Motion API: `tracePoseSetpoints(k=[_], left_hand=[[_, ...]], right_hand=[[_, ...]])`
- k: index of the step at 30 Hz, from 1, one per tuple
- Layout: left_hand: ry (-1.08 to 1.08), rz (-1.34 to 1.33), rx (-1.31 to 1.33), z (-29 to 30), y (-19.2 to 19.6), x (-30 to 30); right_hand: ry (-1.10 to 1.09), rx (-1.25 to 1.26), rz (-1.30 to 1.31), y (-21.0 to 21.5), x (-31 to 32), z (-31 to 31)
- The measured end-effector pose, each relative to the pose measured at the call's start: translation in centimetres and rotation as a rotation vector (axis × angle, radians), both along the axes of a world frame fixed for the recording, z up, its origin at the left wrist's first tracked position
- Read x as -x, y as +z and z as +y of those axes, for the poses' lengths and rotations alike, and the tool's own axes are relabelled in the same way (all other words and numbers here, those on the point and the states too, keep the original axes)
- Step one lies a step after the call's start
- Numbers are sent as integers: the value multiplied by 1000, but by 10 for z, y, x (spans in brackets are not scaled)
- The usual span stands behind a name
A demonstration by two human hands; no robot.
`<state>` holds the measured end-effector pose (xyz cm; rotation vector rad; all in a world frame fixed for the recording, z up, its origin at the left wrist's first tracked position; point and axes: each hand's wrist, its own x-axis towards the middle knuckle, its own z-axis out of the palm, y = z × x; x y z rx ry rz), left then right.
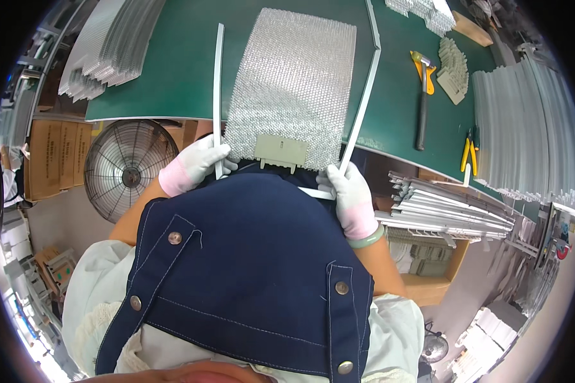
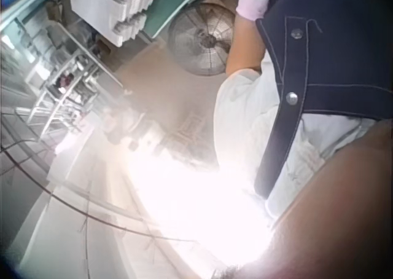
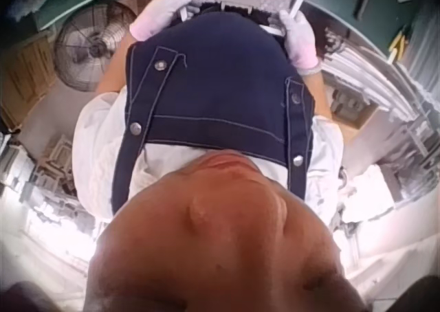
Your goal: The person assembles a rectangular metal frame by inserting a mesh sheet into a frame and securing it with a plastic clip. They use a hammer to tap the clip into place and a handheld power tool to fasten the assembly. The process is repeated for multiple units, with the person handling mesh sheets, frames, and clips on a green workbench.
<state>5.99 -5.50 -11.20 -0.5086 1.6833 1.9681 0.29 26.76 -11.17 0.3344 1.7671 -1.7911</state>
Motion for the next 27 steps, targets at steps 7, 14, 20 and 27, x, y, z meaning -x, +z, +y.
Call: tracePoseSetpoints(k=[7,14,20,27], left_hand=[[-191,30,90,-9,-17,5],[205,-47,-9,31,1,5],[459,18,-236,39,-6,17],[629,33,-473,44,-23,24]], right_hand=[[105,82,39,-15,6,2],[-90,124,137,-21,3,-18],[-333,239,111,-35,13,-32],[-421,486,-95,-29,23,-35]])
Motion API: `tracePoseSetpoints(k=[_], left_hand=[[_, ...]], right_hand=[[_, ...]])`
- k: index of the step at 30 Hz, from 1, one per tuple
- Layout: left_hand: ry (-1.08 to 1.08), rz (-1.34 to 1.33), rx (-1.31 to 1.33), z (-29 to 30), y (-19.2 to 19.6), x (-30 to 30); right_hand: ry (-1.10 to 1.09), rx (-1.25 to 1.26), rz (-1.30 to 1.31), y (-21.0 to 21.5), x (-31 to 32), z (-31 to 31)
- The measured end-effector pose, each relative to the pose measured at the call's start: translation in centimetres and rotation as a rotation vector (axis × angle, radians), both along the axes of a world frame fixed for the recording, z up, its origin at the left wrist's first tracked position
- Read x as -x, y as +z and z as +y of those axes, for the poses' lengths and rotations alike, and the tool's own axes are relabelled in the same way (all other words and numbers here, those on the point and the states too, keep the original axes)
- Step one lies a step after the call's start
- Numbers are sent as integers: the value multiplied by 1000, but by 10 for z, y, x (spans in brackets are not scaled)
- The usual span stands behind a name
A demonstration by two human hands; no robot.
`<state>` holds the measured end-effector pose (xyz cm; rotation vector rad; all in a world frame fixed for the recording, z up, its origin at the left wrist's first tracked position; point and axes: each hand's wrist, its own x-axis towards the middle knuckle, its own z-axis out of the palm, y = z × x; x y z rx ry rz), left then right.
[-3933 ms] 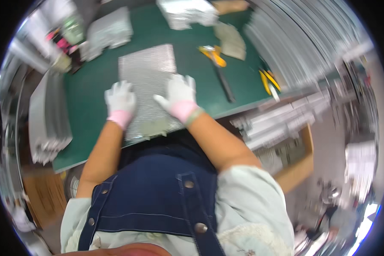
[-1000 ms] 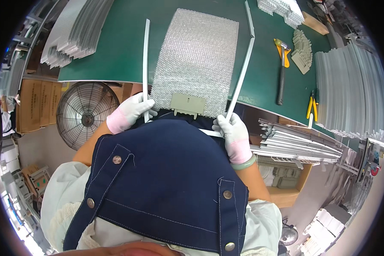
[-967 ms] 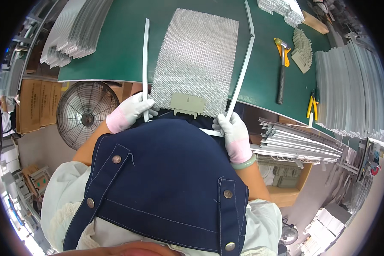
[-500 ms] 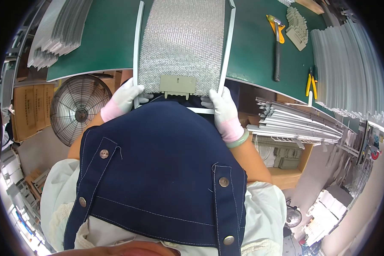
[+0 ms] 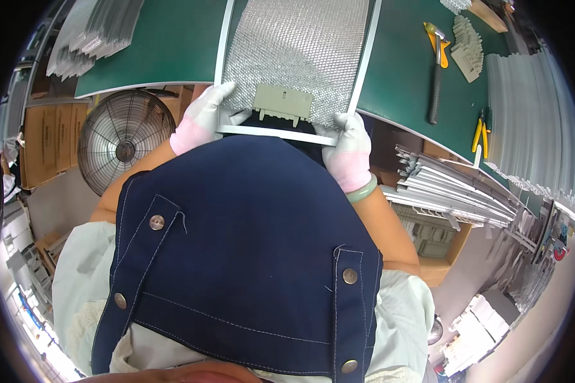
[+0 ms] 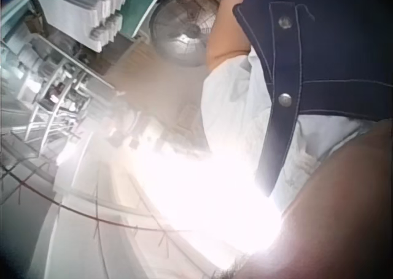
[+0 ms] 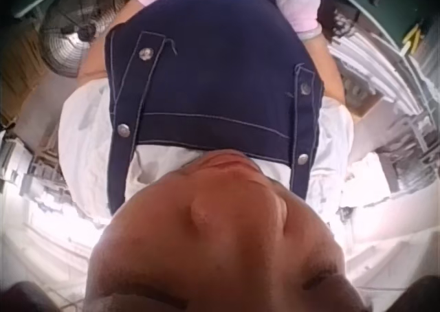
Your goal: The person assembles a rectangular metal frame by inserting a mesh sheet into a frame and securing it with a plastic clip. They use a hammer to tap the clip into place and a handheld power tool to fasten the assembly. The process is repeated for multiple units, with the person handling mesh sheets, frames, and clips on a green workbench.
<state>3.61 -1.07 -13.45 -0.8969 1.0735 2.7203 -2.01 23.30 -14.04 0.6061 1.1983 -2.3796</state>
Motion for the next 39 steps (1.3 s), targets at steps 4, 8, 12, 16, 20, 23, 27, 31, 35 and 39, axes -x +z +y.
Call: tracePoseSetpoints(k=[4,8,12,16,20,23,27,31,35,39], left_hand=[[-28,-84,73,3,13,0],[-100,-155,54,-10,-4,0],[-85,-53,-19,-1,8,-2],[-141,-72,37,-5,11,6],[-217,-73,-23,-8,17,8],[-360,-5,258,-15,2,11],[-416,70,264,-32,-26,14],[-331,-206,302,-11,3,13],[-317,115,-8,-21,-1,-1],[-318,-59,-43,-15,9,-21]], right_hand=[[-24,21,-32,10,1,-7],[-35,-149,-81,-1,5,-3],[-118,-25,-134,-8,6,1],[186,-26,-79,5,7,7],[192,37,-113,16,5,5],[193,-14,-96,16,7,1],[198,60,-128,10,9,4],[199,-36,-109,-4,12,9],[279,-75,-142,13,5,12],[493,5,-146,-5,-4,35]])
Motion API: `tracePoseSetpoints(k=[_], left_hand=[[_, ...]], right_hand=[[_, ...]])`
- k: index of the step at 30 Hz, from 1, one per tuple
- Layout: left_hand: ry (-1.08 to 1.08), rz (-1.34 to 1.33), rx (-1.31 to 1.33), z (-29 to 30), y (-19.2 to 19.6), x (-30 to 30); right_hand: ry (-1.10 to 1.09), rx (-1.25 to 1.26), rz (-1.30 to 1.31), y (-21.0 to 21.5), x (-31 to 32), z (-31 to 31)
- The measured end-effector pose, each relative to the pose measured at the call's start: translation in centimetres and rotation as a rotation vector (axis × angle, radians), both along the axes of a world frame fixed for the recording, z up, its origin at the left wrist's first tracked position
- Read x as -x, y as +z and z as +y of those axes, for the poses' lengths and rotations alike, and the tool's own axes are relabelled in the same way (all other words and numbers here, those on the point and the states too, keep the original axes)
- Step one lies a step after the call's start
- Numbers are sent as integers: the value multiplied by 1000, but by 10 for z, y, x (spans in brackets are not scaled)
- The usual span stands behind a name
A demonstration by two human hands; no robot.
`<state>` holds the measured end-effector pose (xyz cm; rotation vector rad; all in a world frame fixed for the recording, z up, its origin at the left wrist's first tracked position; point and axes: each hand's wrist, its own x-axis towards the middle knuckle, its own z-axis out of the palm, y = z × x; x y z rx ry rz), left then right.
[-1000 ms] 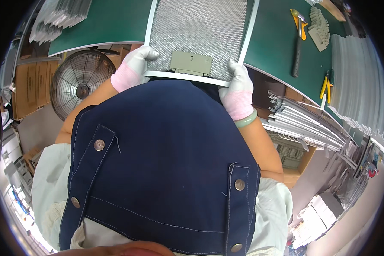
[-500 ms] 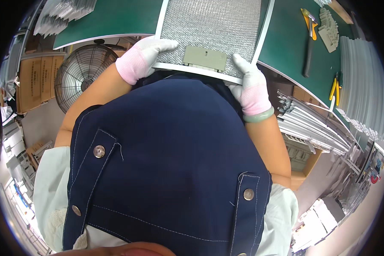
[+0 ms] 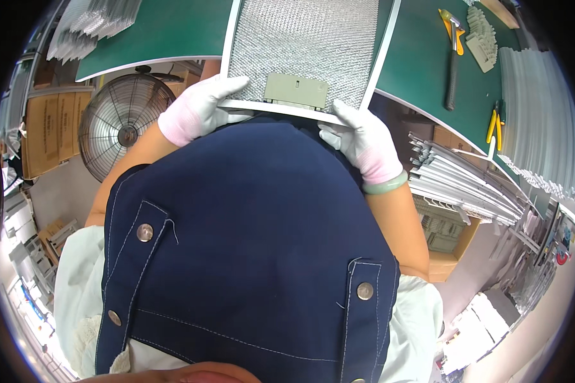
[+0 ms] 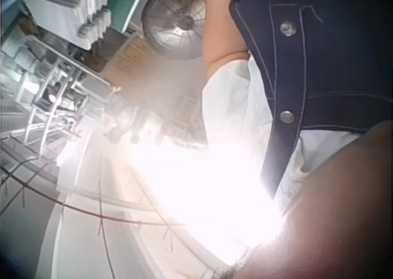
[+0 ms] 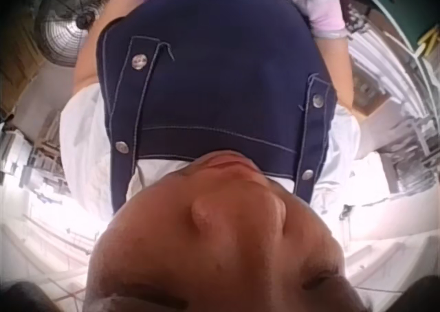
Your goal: The person assembles a rectangular metal frame by inserting a mesh sheet into a frame and securing it with a plastic clip. They use a hammer to tap the clip into place and a handheld power tool to fasten the assembly. The process is repeated for multiple units, with the person handling mesh sheets, frames, and clips on a green workbench.
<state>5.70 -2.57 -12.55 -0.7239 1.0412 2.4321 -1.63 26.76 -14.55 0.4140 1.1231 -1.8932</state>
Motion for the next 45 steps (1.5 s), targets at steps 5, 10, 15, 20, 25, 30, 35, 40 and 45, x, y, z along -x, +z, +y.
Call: tracePoseSetpoints(k=[5,10,15,20,25,30,35,40,45], left_hand=[[-22,70,53,5,2,5],[-45,38,102,3,3,10],[-78,87,192,-3,-2,14],[-51,93,292,4,-7,15],[40,51,45,0,-3,19],[82,-5,106,7,6,20],[195,-27,92,2,-11,28],[111,-16,74,0,-9,26],[-209,221,161,-14,-22,17]], right_hand=[[-33,66,-12,2,5,-11],[-51,34,-2,11,5,-19],[-38,51,14,1,9,-18],[-57,-80,86,9,1,-25],[42,5,4,5,5,-20],[100,-60,-3,6,7,-19],[-147,-146,61,23,-8,-35],[-144,-84,111,4,-2,-26],[45,-92,131,5,5,-17]])
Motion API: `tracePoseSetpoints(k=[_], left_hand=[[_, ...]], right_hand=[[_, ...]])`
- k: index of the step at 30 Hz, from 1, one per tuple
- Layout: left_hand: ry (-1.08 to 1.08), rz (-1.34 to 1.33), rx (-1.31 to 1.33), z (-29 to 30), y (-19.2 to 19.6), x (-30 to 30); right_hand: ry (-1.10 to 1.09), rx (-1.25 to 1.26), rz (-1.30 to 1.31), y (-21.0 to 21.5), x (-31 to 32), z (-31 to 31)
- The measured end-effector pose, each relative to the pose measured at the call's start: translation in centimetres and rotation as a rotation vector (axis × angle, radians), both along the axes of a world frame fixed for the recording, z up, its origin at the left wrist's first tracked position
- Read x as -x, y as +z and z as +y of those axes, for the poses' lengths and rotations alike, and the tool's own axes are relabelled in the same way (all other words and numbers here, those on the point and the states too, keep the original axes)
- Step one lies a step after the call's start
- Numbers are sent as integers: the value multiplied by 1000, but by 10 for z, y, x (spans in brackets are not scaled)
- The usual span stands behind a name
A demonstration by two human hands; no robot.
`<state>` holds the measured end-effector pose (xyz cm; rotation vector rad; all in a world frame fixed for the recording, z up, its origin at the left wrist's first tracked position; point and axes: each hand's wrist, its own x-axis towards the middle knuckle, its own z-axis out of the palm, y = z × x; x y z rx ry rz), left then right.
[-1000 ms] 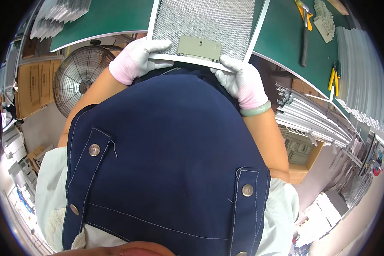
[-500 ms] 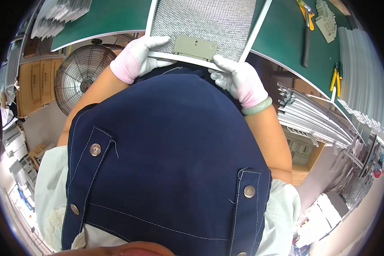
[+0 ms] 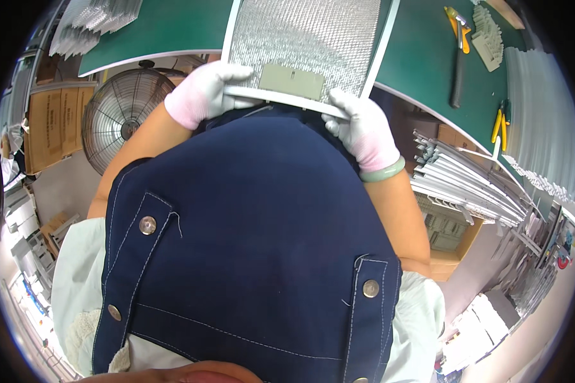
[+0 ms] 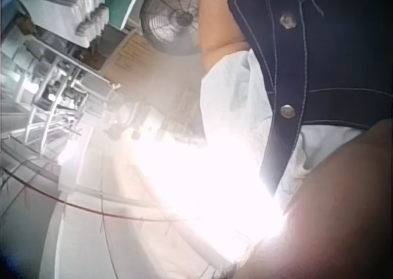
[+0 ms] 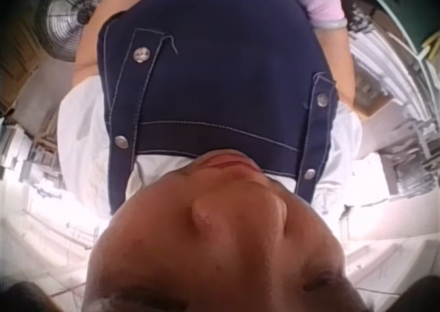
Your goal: The person assembles a rectangular metal frame by inserting a mesh sheet into a frame and securing it with a plastic clip. They use a hammer to tap the clip into place and a handheld power tool to fasten the assembly. The process is repeated for multiple units, with the person handling mesh sheets, frames, and clips on a green workbench.
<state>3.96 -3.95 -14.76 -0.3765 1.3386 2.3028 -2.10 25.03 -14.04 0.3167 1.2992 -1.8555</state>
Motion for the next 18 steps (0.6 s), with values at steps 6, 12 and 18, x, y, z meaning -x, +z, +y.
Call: tracePoseSetpoints(k=[6,12,18], left_hand=[[17,-194,115,-8,33,-12],[107,404,762,-11,16,-6],[-81,197,328,-17,37,-13]], right_hand=[[-179,-226,271,11,-13,-4],[10,-291,520,6,-6,8],[-89,-78,345,3,-3,8]])
